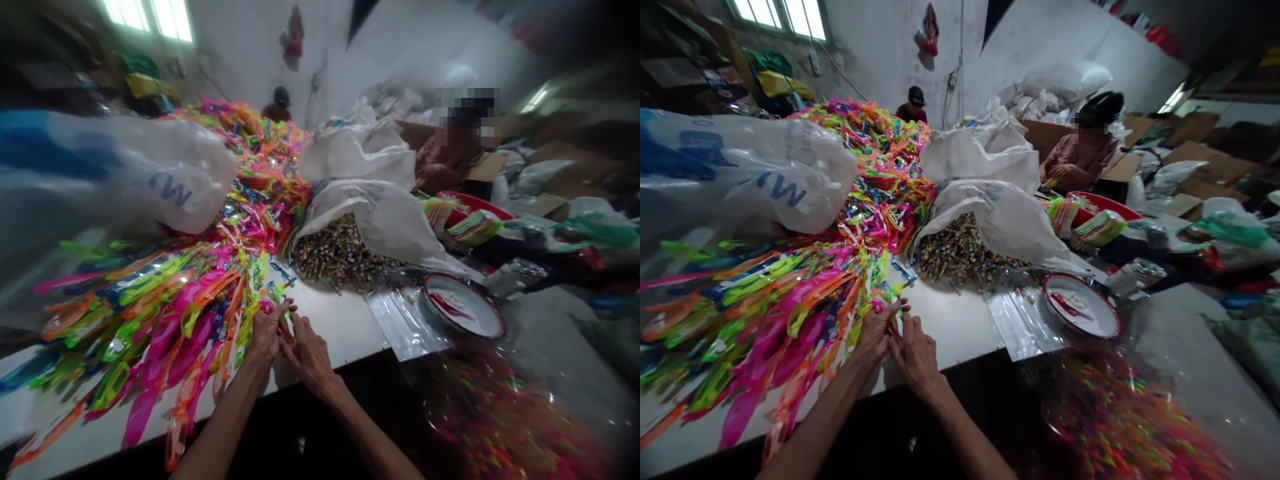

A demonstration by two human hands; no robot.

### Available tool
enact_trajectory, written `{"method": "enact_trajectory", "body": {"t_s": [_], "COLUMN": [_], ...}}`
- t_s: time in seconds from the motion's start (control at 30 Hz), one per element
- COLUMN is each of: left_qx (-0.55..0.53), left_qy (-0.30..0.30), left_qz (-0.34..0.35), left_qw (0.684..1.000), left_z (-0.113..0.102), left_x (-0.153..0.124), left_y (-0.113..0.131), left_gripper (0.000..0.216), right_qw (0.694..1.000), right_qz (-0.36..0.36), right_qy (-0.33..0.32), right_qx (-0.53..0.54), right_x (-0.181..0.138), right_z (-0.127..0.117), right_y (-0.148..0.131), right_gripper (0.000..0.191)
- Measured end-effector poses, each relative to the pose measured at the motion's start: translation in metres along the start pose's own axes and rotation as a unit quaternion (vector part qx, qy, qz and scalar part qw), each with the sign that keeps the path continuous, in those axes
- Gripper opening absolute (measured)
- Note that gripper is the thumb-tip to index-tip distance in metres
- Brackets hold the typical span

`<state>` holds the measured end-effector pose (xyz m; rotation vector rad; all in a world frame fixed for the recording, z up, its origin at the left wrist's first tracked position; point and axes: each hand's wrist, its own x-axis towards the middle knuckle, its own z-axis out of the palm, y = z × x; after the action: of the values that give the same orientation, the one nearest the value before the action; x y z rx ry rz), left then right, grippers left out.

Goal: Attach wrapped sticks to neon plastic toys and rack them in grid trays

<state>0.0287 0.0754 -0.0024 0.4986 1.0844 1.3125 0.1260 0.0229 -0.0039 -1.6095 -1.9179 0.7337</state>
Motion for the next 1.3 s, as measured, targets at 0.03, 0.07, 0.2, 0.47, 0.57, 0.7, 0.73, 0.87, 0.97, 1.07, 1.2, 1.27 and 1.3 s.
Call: {"method": "enact_trajectory", "body": {"t_s": [0.03,0.07,0.2,0.47,0.57,0.7,0.73,0.87,0.97,1.07,1.2,1.27,1.3], "left_qx": [-0.009,-0.018,-0.036,-0.083,-0.084,-0.042,-0.015,0.078,0.082,0.092,0.084,0.093,0.099], "left_qy": [0.002,0.004,0.013,0.008,0.008,-0.013,-0.039,-0.094,-0.031,-0.01,-0.016,-0.032,-0.045], "left_qz": [-0.008,-0.015,-0.035,-0.067,-0.077,-0.052,-0.056,-0.064,-0.041,-0.057,-0.071,-0.067,-0.067], "left_qw": [1.0,1.0,0.999,0.994,0.993,0.998,0.998,0.99,0.995,0.994,0.994,0.993,0.992], "left_z": [-0.003,-0.006,-0.011,-0.007,-0.01,-0.017,-0.019,-0.02,-0.016,-0.014,-0.016,-0.018,-0.019], "left_x": [-0.001,-0.002,-0.008,-0.018,-0.019,-0.019,-0.019,-0.019,-0.019,-0.018,-0.018,-0.018,-0.019], "left_y": [0.001,0.003,0.009,0.009,0.008,0.005,0.004,0.003,0.005,0.006,-0.001,-0.005,-0.006], "left_gripper": [0.033,0.034,0.035,0.037,0.036,0.038,0.037,0.033,0.029,0.024,0.035,0.039,0.04], "right_qw": [0.999,0.994,0.955,0.88,0.888,0.887,0.886,0.901,0.938,0.991,0.977,0.972,0.972], "right_qz": [0.002,0.005,0.057,0.138,0.132,0.133,0.136,0.132,0.106,0.124,0.16,0.168,0.169], "right_qy": [-0.011,-0.025,-0.042,0.052,0.043,-0.019,-0.034,-0.088,-0.149,-0.044,0.09,0.105,0.109], "right_qx": [0.05,0.109,0.288,0.451,0.438,0.441,0.442,0.405,0.293,0.035,-0.107,-0.124,-0.123], "right_x": [-0.002,-0.003,-0.003,-0.002,-0.002,-0.004,-0.004,0.002,0.022,0.056,0.095,0.101,0.101], "right_z": [-0.002,-0.005,-0.011,-0.007,-0.002,0.004,0.004,-0.006,-0.027,-0.055,-0.078,-0.079,-0.077], "right_y": [0.001,0.002,0.008,0.007,0.007,0.003,0.003,0.007,0.021,0.043,0.068,0.076,0.078], "right_gripper": [0.057,0.056,0.037,0.023,0.02,0.017,0.014,0.005,0.011,0.018,0.017,0.017,0.017]}}
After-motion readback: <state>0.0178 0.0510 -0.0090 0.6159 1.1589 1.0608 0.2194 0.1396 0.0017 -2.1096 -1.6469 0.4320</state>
